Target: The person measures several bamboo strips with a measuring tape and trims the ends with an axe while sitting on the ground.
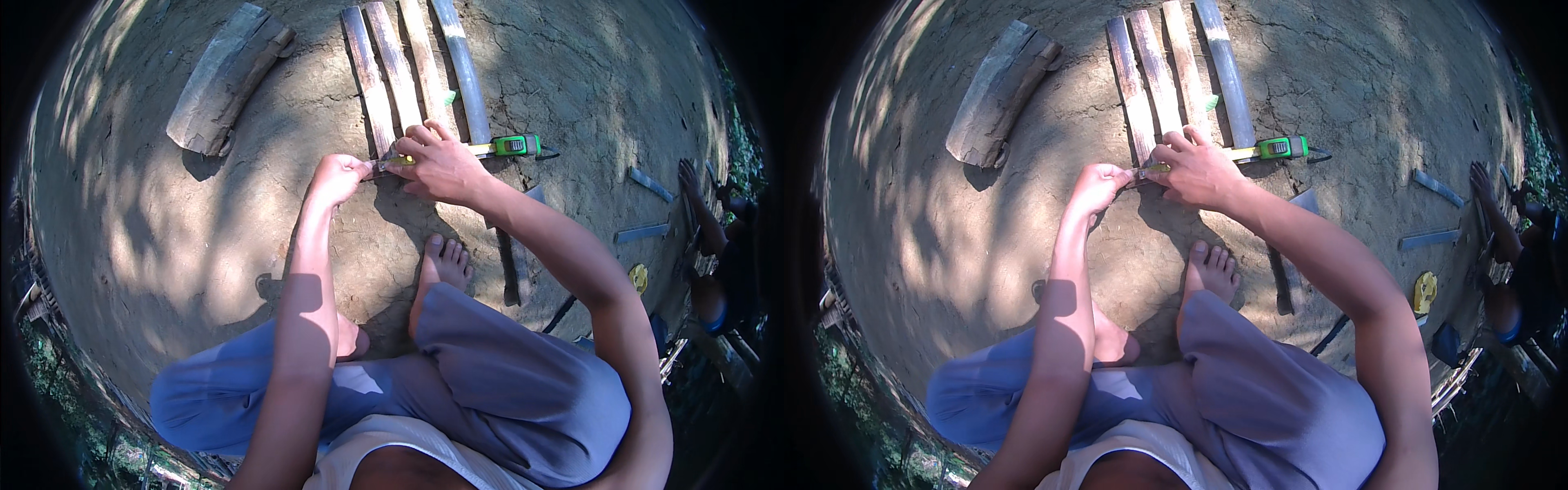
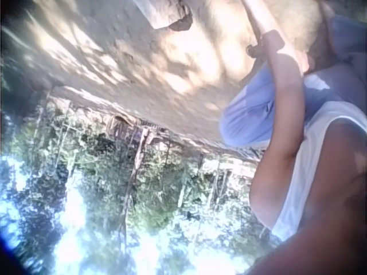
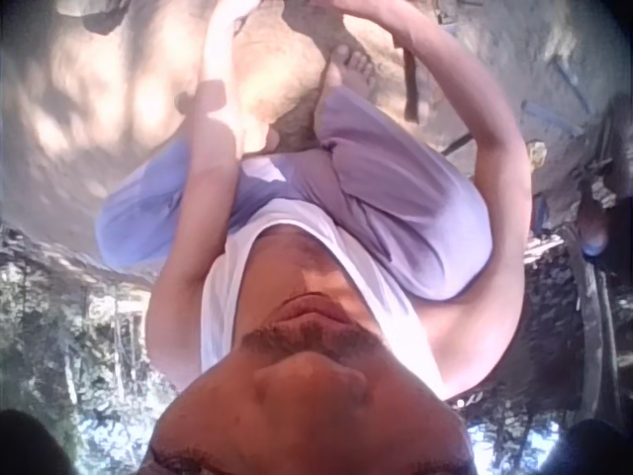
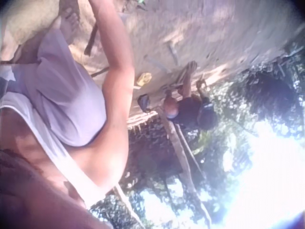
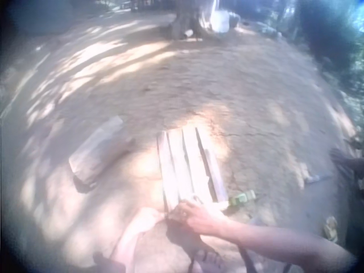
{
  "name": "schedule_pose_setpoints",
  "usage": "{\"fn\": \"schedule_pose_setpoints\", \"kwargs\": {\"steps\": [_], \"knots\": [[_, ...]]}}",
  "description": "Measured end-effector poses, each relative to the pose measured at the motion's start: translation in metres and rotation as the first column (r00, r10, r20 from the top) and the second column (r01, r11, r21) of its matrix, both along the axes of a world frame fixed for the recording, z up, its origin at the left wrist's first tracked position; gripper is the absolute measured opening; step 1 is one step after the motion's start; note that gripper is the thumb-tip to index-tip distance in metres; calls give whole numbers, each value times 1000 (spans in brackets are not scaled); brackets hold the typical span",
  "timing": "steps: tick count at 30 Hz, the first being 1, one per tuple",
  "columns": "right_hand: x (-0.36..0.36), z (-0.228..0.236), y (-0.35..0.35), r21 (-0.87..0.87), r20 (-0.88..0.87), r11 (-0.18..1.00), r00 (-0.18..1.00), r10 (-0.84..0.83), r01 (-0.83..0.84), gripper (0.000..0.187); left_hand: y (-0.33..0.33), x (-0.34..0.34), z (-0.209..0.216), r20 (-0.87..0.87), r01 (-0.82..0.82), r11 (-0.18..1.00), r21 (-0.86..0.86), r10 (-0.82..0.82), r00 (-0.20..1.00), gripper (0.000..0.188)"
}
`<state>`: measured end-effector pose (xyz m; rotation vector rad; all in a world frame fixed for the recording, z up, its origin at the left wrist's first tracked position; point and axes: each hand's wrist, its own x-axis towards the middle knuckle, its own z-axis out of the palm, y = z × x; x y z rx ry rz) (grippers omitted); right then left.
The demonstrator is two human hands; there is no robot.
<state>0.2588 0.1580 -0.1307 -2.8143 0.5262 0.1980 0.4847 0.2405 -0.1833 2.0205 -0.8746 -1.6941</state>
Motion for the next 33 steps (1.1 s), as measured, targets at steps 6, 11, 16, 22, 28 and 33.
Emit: {"fn": "schedule_pose_setpoints", "kwargs": {"steps": [6,11,16,22,28,33], "knots": [[1,3,-1,7,3,1000,1000,-4,4,45,4,1,-7,-1,0,1000,-9,0,1000,21],[2,5,-2,14,-20,1000,1000,3,-3,44,4,-6,-8,-36,-22,999,-32,21,999,20],[3,4,-4,18,-6,1000,1000,10,-10,48,0,-11,-7,-25,-2,999,-36,1,1000,19],[1,-1,-5,58,33,998,999,12,-14,51,0,-10,-11,-58,-19,999,-39,17,998,19],[0,-3,-6,62,53,998,998,15,-18,50,-1,-9,-9,-55,-11,1000,-22,9,998,19],[0,-4,-5,44,68,999,998,16,-19,49,0,-8,-10,-75,-21,999,-31,19,997,18]]}}
